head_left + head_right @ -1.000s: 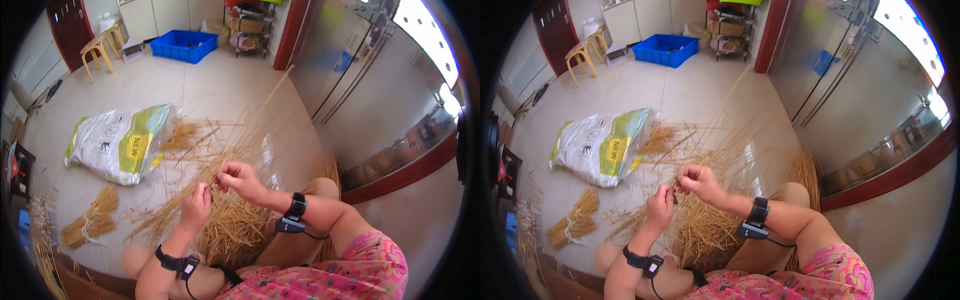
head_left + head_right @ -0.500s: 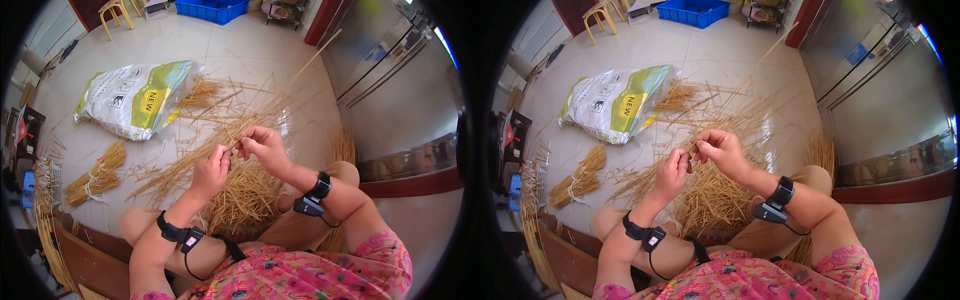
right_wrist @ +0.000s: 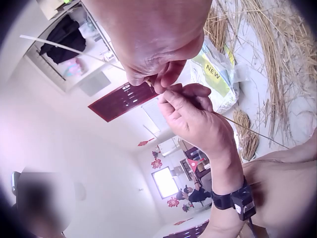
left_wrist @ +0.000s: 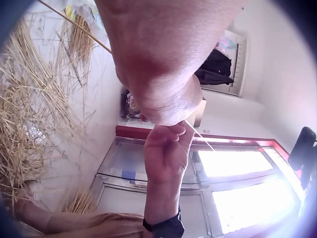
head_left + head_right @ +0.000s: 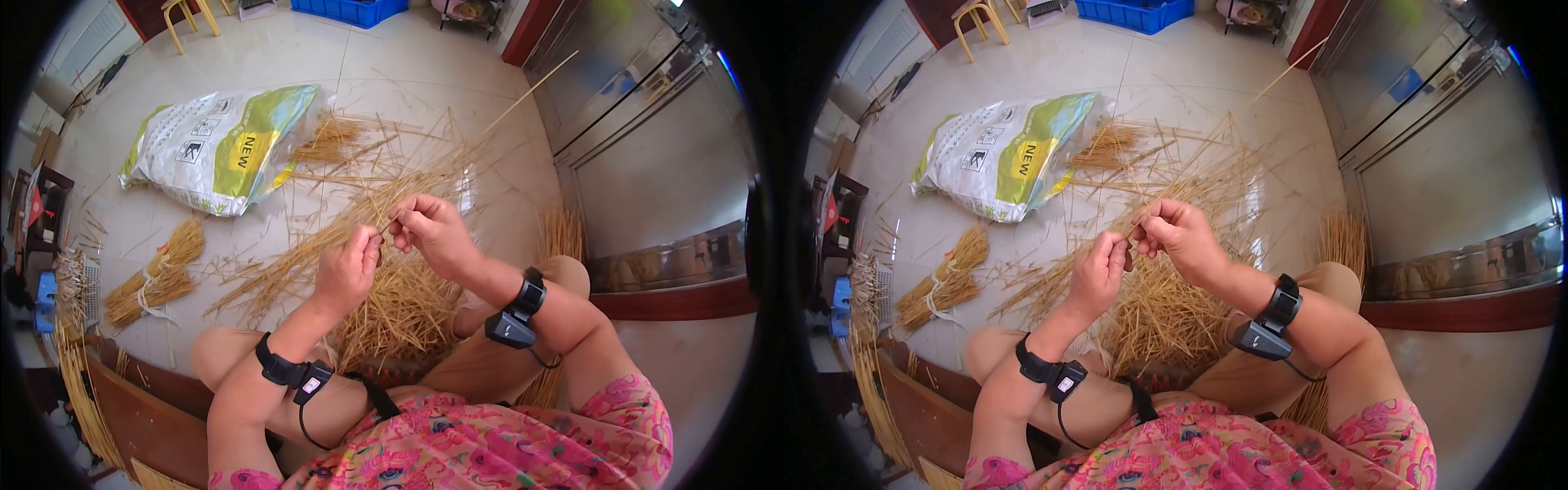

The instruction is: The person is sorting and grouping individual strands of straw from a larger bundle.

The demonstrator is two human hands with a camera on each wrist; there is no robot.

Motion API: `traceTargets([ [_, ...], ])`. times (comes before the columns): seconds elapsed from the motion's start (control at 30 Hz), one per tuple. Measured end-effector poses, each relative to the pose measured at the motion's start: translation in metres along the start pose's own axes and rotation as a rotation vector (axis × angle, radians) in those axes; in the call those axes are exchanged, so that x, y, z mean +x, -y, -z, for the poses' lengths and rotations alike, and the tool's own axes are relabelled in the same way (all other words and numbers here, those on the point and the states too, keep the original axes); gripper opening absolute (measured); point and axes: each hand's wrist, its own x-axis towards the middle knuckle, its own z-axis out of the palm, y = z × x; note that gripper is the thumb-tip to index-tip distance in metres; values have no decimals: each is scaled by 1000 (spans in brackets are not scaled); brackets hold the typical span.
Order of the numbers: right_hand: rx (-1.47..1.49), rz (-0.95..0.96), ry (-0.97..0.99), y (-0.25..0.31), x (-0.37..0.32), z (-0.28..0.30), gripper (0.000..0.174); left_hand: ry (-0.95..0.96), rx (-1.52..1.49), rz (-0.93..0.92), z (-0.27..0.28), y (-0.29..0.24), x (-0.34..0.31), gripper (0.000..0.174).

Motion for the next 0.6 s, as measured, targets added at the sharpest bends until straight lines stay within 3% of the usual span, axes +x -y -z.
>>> traceTargets([
  [0.17,-150,-19,40,-4,1,4,9,-68,-7,30,-3,-3,2,4],
  [0.27,-644,-169,207,3,1,5,10,-102,-49,61,0,-5,5,5],
  [0.37,-731,-231,167,9,1,-1,15,-76,-46,88,0,-3,7,6],
  [0.47,-430,69,67,6,1,-2,19,6,-47,129,2,-2,5,7],
  [0.6,-293,96,88,8,1,-2,15,-24,-74,131,0,-4,5,7],
])
